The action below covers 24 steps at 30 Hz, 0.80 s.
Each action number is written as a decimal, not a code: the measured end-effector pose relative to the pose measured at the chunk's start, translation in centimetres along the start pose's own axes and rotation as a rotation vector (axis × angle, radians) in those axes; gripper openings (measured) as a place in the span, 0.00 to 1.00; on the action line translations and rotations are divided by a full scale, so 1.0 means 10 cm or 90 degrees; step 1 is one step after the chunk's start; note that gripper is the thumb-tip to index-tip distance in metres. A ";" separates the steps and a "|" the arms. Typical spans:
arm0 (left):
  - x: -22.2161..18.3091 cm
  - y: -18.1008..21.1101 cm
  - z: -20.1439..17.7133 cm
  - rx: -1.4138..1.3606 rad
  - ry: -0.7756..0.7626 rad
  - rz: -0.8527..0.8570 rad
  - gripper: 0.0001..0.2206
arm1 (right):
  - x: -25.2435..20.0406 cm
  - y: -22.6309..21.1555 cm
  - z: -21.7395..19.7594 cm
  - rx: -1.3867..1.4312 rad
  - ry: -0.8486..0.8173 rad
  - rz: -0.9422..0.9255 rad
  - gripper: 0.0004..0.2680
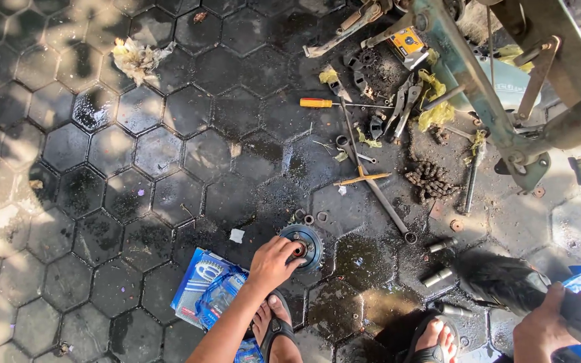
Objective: The person assembles a new sprocket with a cushion drive assembly on the ground, using a cordless impact driver to drive bolts and tightening components by hand. They then move to the motorcycle's swingarm area and work on fitting the chain and sprocket to the bike.
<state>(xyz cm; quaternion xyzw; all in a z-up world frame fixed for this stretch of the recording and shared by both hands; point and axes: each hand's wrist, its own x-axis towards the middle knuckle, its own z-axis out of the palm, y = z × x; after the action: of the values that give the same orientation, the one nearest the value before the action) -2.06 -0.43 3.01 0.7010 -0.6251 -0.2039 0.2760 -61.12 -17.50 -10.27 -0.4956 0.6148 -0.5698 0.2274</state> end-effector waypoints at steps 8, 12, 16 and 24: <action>-0.14 -0.26 0.29 0.048 -0.043 0.087 0.10 | -0.12 -0.15 0.00 -0.051 0.057 0.049 0.21; 0.01 -0.05 0.10 0.046 -0.062 -0.003 0.20 | -0.39 -0.74 0.22 -0.087 0.037 0.032 0.22; -0.09 -0.27 0.35 0.098 -0.129 -0.055 0.10 | -0.83 -1.04 0.32 -0.116 0.069 0.056 0.25; -0.13 -0.27 0.27 0.060 -0.079 -0.026 0.10 | -1.11 -0.90 0.32 -0.154 0.100 0.127 0.25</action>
<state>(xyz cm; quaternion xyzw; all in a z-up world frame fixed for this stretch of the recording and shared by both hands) -1.89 0.69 -0.85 0.7119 -0.6354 -0.2231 0.1993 -50.79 -8.13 -5.85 -0.4094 0.7411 -0.5033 0.1728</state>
